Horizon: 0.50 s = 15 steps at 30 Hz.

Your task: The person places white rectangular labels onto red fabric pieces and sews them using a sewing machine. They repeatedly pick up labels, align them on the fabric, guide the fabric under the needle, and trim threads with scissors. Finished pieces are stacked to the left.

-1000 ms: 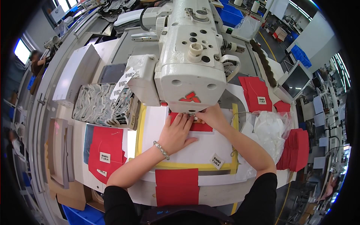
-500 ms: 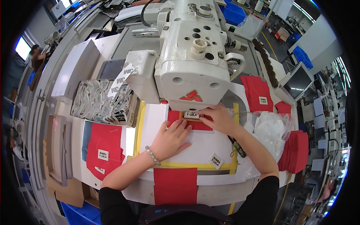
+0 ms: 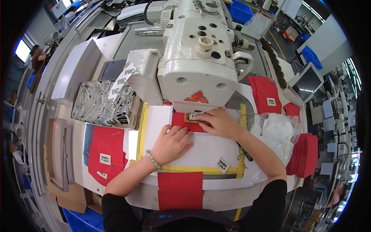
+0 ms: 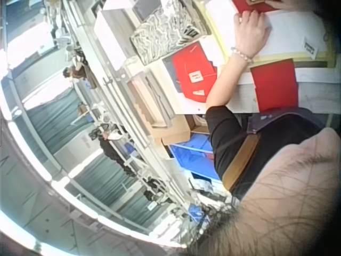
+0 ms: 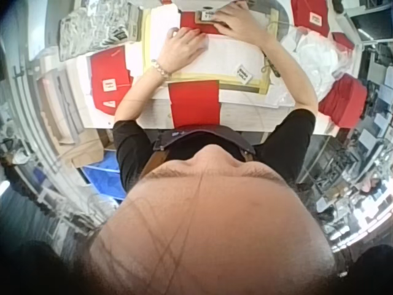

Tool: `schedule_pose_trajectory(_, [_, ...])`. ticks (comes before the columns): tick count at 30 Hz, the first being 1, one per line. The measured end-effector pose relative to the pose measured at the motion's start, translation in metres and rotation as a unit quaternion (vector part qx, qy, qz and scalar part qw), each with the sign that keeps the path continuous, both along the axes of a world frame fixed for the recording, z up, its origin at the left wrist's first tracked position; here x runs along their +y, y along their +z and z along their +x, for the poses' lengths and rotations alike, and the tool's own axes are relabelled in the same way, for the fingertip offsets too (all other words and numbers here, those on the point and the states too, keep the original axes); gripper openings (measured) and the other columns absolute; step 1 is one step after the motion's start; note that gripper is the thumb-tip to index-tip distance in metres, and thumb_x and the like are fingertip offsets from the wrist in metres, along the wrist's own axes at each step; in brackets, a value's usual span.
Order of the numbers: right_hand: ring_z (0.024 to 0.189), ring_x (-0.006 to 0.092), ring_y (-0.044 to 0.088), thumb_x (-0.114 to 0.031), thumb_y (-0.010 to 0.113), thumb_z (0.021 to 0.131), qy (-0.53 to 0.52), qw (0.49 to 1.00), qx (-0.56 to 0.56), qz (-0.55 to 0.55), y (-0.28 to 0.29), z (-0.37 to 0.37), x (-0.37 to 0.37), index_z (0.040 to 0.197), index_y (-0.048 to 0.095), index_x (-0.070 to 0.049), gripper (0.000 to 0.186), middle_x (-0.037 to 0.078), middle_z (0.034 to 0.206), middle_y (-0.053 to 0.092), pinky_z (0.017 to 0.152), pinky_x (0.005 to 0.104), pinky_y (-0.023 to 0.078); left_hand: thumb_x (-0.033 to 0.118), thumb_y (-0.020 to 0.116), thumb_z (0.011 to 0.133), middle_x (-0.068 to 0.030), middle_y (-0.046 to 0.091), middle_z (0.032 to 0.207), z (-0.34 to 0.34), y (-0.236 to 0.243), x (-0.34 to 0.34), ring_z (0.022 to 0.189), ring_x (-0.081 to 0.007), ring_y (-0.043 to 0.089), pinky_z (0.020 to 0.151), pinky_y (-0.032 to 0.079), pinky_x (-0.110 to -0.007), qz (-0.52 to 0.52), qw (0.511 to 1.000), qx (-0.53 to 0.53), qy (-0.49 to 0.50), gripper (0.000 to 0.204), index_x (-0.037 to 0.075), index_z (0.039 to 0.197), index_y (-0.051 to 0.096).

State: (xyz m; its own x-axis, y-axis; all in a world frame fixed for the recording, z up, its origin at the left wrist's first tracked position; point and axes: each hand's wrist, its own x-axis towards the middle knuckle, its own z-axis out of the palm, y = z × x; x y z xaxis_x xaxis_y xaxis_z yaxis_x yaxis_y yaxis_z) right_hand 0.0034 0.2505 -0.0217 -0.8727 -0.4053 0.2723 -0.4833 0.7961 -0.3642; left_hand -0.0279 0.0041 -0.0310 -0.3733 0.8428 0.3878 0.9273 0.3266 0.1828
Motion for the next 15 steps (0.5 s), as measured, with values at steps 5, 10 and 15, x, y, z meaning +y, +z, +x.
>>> schedule_pose_trajectory(5, [0.108, 0.0203, 0.054, -0.019, 0.066, 0.082, -0.005, 1.0, 0.009, 0.003, -0.003, 0.001, -0.01, 0.111, 0.067, -0.015, 0.029, 0.002, 0.108, 0.063, 0.094, 0.0388, 0.033, 0.03, 0.074, 0.078, -0.0034, 0.065, 0.107, -0.001, -0.003, -0.001, 0.097, -0.0185, 0.058, 0.083, 0.041, -0.037, 0.015, 1.0, -0.008, -0.003, 0.038, 0.01, 0.11, 0.065])
schedule_pose_trajectory(10, [0.11, 0.02, 0.054, -0.018, 0.065, 0.082, -0.007, 0.999, 0.038, 0.024, -0.005, 0.005, -0.014, 0.119, 0.065, -0.015, 0.037, 0.003, 0.112, 0.063, 0.096, 0.0392, 0.033, 0.027, 0.073, 0.078, -0.0023, 0.063, 0.101, -0.002, -0.002, 0.0, 0.093, -0.0173, 0.057, 0.081, 0.042, -0.036, 0.046, 0.999, -0.013, -0.014, 0.033, 0.009, 0.104, 0.065])
schedule_pose_trajectory(15, [0.107, 0.0155, 0.057, -0.018, 0.066, 0.081, 0.054, 0.99, 0.075, 0.106, -0.008, 0.0, 0.005, 0.124, 0.063, -0.016, 0.044, 0.0, 0.113, 0.065, 0.095, 0.0381, 0.034, 0.026, 0.073, 0.078, -0.0012, 0.062, 0.098, -0.002, 0.0, 0.0, 0.091, -0.0163, 0.057, 0.081, 0.042, -0.035, 0.057, 0.998, -0.015, -0.017, 0.03, 0.009, 0.101, 0.064])
